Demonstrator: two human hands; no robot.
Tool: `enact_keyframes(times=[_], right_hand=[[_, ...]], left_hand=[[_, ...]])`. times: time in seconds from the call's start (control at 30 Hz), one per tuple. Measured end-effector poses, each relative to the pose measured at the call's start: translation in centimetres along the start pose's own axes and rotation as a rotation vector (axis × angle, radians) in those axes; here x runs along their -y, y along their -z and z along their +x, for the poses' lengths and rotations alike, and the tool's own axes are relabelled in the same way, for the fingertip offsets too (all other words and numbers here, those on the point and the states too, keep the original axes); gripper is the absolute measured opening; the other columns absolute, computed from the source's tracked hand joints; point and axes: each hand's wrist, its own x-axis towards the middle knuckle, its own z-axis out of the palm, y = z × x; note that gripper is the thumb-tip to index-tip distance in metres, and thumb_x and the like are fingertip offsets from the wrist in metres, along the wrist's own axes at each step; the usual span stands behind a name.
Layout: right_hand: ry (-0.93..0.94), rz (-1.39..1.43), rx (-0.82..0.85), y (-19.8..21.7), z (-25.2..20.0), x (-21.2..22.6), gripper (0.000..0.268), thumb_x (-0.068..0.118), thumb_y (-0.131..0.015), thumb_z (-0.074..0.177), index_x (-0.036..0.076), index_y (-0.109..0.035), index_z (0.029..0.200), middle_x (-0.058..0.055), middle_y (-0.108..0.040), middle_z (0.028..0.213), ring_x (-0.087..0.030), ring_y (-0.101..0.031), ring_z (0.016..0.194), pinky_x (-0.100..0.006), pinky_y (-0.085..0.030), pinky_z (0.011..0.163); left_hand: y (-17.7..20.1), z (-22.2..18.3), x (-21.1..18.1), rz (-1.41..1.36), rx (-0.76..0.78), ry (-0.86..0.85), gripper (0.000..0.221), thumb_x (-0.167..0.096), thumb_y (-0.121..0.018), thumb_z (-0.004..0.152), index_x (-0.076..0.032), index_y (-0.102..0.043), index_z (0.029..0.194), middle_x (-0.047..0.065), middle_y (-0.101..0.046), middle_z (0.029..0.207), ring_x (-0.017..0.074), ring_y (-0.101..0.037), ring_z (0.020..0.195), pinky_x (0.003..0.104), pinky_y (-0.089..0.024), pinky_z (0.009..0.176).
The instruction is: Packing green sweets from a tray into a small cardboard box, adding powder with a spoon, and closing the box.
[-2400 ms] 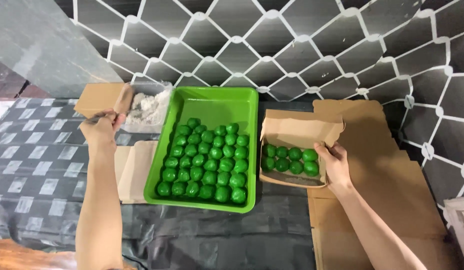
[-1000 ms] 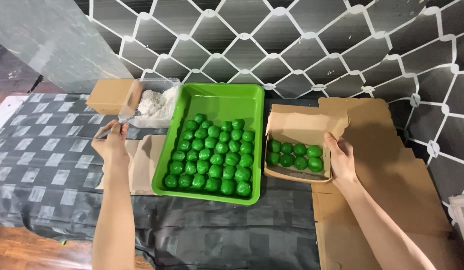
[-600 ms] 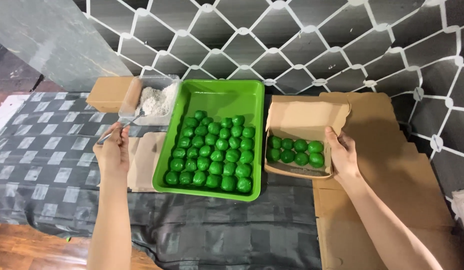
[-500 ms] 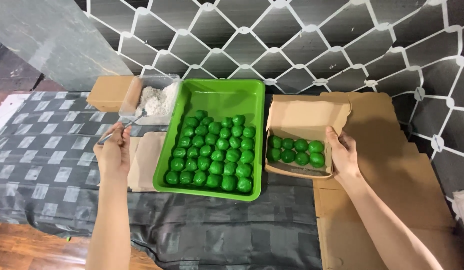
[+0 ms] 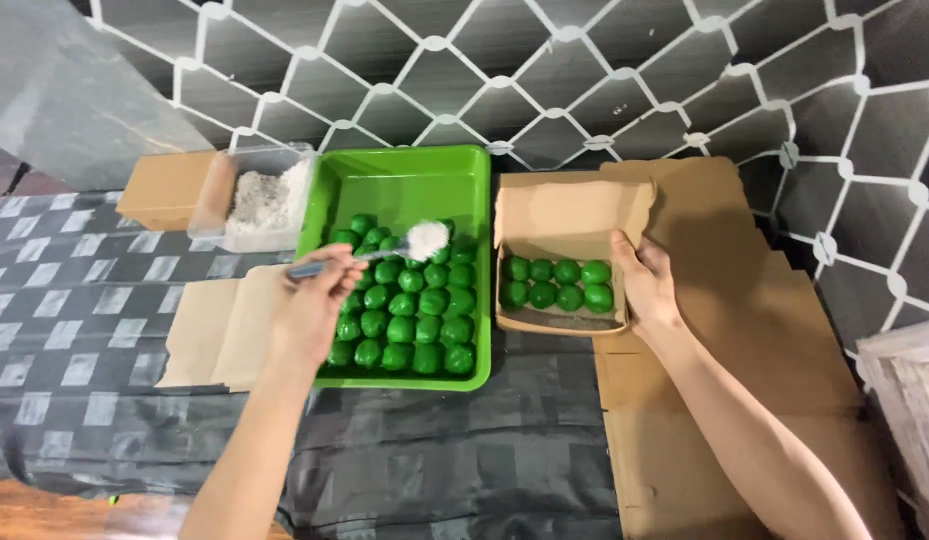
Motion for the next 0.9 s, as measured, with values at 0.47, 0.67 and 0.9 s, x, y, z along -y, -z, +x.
enact_keyframes(times=[0.47,0.67,0.9], right_hand=[[0.135,0.074,0.109,1.2,-0.4,-0.1,0.022,0.029,-0.067,0.103,0.010,-0.073,0.092,0.002,-0.056,0.072,-0.009,-0.052,0.067,-0.025,-0.048,0.063],[0.191,0.055,0.126,0.9,-1.8,1.7,0.024,0.026,-0.067,0.103,0.011,-0.070,0.085,0.004,-0.050,0.067,-0.008,-0.046,0.063,-0.024,-0.042,0.059],[0.255,0.059,0.129,0.6,-2.7,2.9,0.028,0.023,-0.066,0.104,0.012,-0.065,0.078,0.005,-0.046,0.062,-0.006,-0.042,0.059,-0.022,-0.037,0.057]], left_hand=[[-7.5,-1.6,4.0,0.194,0.341,-0.003,0.018,0.001,-0.077,0.088,0.006,-0.075,0.105,0.028,-0.074,0.085,0.0223,-0.074,0.067,0.028,-0.065,0.066],[-7.9,-2.4,3.3,0.308,0.431,-0.084,0.015,-0.001,-0.077,0.087,0.004,-0.077,0.101,0.024,-0.075,0.080,0.0204,-0.074,0.065,0.028,-0.065,0.064],[-8.6,-3.0,1.1,0.425,0.595,-0.253,0.007,-0.005,-0.075,0.088,-0.001,-0.078,0.094,0.015,-0.074,0.066,0.0152,-0.072,0.059,0.025,-0.061,0.060]])
